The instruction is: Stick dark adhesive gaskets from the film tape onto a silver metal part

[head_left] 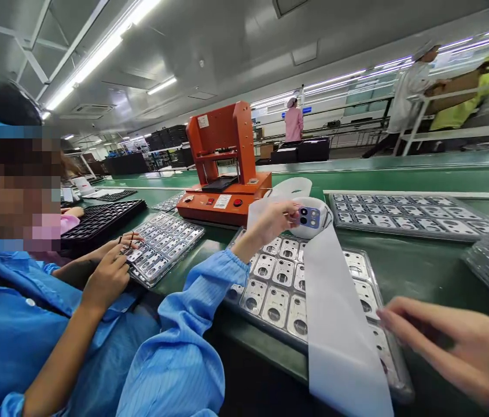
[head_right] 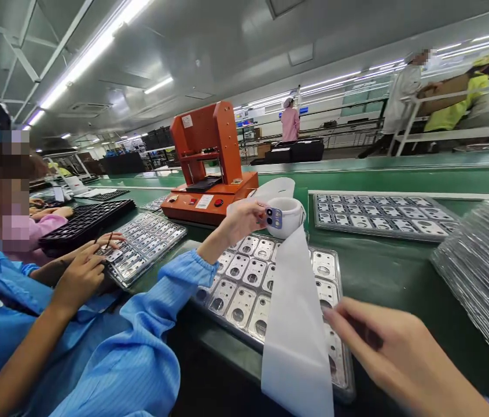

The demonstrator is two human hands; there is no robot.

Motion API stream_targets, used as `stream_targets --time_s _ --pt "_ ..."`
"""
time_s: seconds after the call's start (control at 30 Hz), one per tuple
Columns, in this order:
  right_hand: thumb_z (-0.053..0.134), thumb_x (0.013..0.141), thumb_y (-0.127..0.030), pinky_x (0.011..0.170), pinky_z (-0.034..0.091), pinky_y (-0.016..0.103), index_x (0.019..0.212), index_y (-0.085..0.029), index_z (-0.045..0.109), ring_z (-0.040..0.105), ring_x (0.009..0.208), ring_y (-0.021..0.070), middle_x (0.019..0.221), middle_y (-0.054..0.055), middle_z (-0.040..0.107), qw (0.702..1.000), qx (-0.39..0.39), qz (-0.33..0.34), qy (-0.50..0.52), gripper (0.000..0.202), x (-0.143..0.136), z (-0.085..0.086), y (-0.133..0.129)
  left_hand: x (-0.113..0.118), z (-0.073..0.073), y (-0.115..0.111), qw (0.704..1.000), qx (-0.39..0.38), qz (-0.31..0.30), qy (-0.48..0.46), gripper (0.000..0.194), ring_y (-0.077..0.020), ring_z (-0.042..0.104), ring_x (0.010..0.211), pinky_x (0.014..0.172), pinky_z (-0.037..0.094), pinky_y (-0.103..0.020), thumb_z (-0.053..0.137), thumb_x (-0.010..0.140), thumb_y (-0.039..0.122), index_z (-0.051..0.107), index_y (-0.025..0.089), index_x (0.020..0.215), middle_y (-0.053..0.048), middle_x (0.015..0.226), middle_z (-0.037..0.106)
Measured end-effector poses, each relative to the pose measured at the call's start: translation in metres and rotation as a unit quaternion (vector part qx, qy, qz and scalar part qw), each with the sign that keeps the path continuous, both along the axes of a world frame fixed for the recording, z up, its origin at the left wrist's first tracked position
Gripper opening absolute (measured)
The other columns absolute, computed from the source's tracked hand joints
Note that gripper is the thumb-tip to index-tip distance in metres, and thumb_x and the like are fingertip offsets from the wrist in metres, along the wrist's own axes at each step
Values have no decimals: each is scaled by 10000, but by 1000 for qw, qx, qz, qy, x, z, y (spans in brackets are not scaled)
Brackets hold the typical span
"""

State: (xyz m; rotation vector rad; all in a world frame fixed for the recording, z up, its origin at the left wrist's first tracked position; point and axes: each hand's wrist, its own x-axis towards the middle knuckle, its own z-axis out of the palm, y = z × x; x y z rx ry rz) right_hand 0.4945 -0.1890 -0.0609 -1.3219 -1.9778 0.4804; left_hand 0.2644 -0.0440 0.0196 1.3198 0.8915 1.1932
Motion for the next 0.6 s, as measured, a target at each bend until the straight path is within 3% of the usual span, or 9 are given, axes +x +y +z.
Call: stream_targets --time_s 0.13,0.17,0.23,0.4,0.53,0.6 --pt "472 847 -406 473 316 290 533 -212 470 428 486 159 509 30 482 998 7 -24 -49 369 -20 48 28 12 -5 11 993 -94 -52 -41 262 -115 580 722 625 513 -270 492 896 342 571 128 1024 -48 919 603" --pt "513 819 -353 468 297 273 481 -196 432 402 470 139 478 18 453 999 -6 -33 -27 382 -26 56 38 11 -5 14 991 -110 -63 -49 261 -101 566 677 587 501 -250 494 895 347 569 123 1007 -36 878 597" --pt "551 807 -270 489 320 238 512 -176 499 440 499 116 513 9 497 997 -45 -65 25 314 -33 66 61 6 -3 19 986 -133 -83 -61 263 -75 518 585 512 457 -213 491 895 358 563 115 968 -11 790 571" --pt "520 875 -239 438 383 187 773 -127 550 530 499 91 654 25 596 977 -113 -158 92 154 -32 58 118 -1 -4 35 980 -159 -101 -65 265 -50 448 508 444 393 -180 479 900 369 556 117 926 14 717 531" --pt "508 916 -413 447 440 194 985 -108 546 525 499 77 703 4 580 969 -161 -166 84 315 -32 56 144 4 -24 39 976 -187 -103 -38 257 -104 569 687 584 502 -250 511 887 334 562 123 1026 -40 895 595" --pt "500 922 -420 469 465 202 1048 -109 536 537 530 81 744 8 578 969 -186 -145 71 338 -34 58 154 9 -35 40 974 -197 -106 -24 272 -133 593 779 657 526 -294 522 882 321 557 128 1070 -61 978 600"
